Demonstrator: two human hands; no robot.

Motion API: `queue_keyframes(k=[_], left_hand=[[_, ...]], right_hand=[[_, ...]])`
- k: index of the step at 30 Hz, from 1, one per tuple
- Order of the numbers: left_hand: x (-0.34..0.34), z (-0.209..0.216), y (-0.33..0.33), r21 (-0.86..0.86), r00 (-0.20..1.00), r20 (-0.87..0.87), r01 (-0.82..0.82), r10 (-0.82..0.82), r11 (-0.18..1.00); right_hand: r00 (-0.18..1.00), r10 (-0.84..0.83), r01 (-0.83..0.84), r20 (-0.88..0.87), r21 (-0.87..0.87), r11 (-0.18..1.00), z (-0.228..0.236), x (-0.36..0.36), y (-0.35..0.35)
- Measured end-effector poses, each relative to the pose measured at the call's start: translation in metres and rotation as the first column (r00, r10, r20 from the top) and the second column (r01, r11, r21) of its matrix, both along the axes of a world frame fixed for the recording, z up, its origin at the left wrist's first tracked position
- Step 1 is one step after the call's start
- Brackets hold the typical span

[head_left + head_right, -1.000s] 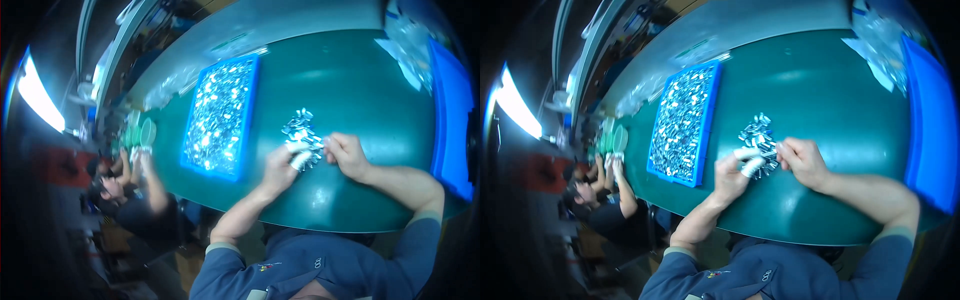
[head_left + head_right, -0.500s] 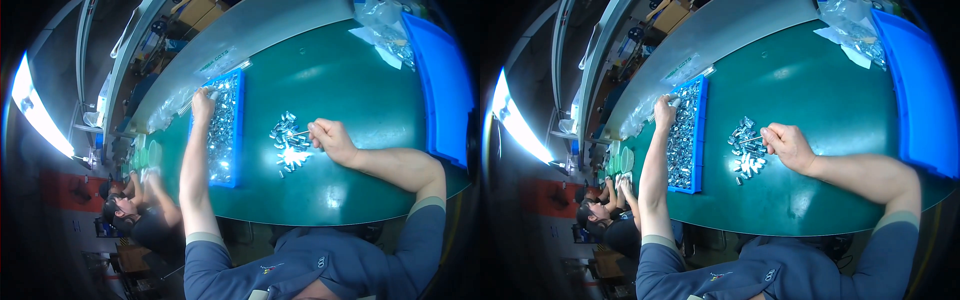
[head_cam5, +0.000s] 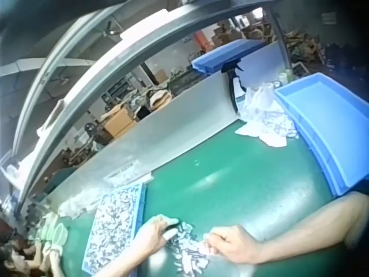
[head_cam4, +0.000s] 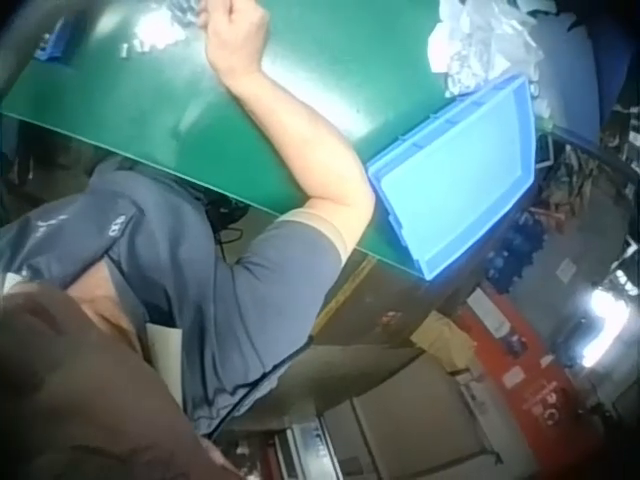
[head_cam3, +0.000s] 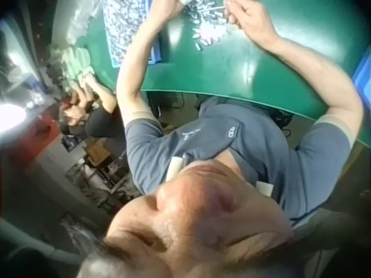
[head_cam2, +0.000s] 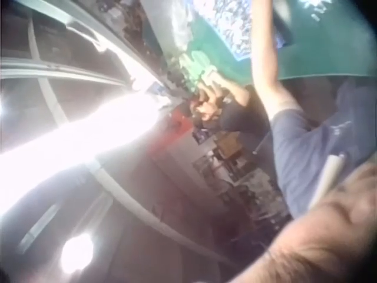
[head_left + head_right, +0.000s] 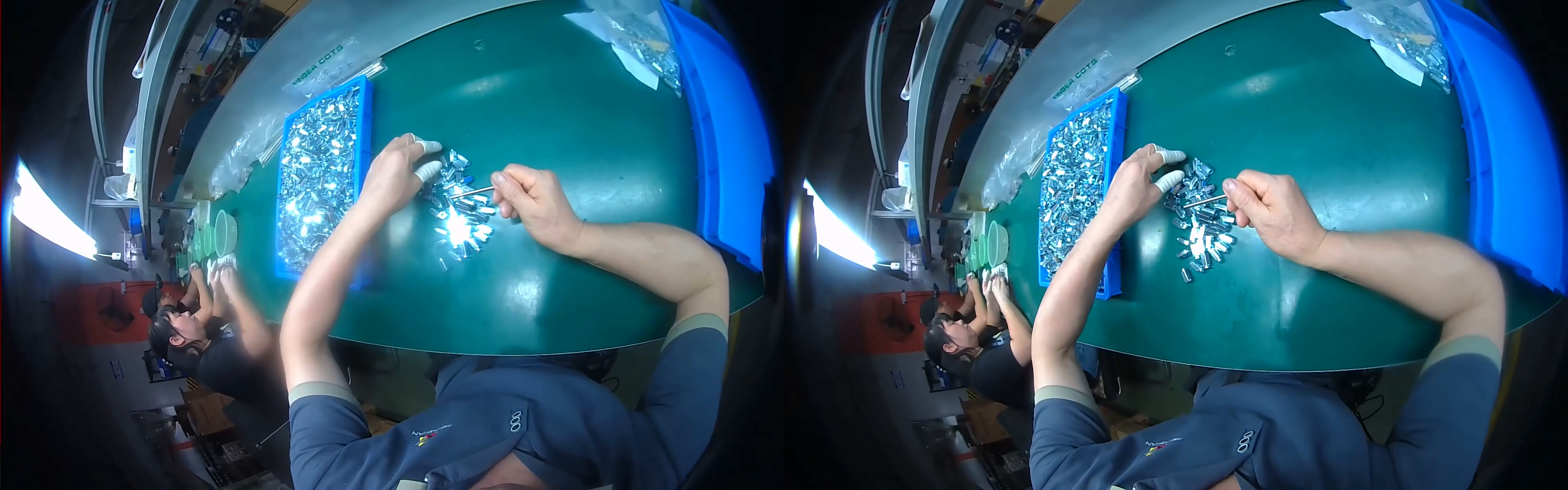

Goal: The person assembles small white plastic components by inserting metal pins into them with an insertion tool.

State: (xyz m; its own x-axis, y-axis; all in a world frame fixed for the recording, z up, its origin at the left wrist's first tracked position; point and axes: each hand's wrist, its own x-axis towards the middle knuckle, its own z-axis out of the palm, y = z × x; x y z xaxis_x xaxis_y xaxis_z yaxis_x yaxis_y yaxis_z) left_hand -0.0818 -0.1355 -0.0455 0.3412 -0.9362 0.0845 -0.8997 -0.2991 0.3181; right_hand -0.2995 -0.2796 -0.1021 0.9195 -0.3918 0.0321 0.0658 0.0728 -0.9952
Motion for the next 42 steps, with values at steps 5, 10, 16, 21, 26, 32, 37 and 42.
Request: queue_keyframes(k=[5, 10, 16, 21, 26, 32, 37, 42], left_hand=[[-0.003, -0.001, 0.005, -0.028, 0.996, -0.086, 0.029, -0.032, 0.999], [-0.018, 0.003, 0.003, -0.017, 0.998, -0.055, -0.033, 0.032, 0.999], [-0.020, -0.001, 0.003, -0.013, 0.999, -0.027, 0.046, -0.047, 0.999], [-0.026, 0.002, 0.010, 0.022, 0.996, -0.081, -0.032, 0.034, 0.999], [-0.055, -0.008, 0.019, -0.164, 0.700, -0.693, -0.384, 0.171, 0.909], [-0.084, -0.020, 0.037, -0.230, 0.340, -0.940, -0.588, -0.020, 0.775], [-0.092, -0.027, 0.031, -0.244, 0.235, -0.966, -0.692, -0.109, 0.680], [-0.099, -0.031, 0.042, -0.320, 0.342, -0.932, -0.623, -0.119, 0.714]], right_hand=[[1.000, -0.001, 0.001, 0.004, -0.001, 1.000, 0.004, -0.001, 0.002], [1.000, -0.009, 0.009, -0.001, -0.016, 1.000, 0.003, -0.002, 0.000], [1.000, -0.006, 0.006, 0.008, -0.026, 1.000, 0.007, -0.002, 0.001], [1.000, 0.008, -0.007, 0.020, -0.037, 0.999, 0.005, -0.003, 0.003], [0.999, -0.020, 0.022, 0.037, -0.051, 0.998, -0.005, -0.006, 0.002], [0.999, -0.014, 0.016, 0.051, -0.040, 0.999, 0.000, -0.002, 0.001], [1.000, -0.003, 0.004, 0.024, -0.056, 0.998, 0.000, -0.001, -0.004], [0.998, -0.039, 0.045, 0.053, -0.128, 0.991, 0.000, 0.007, 0.008]])
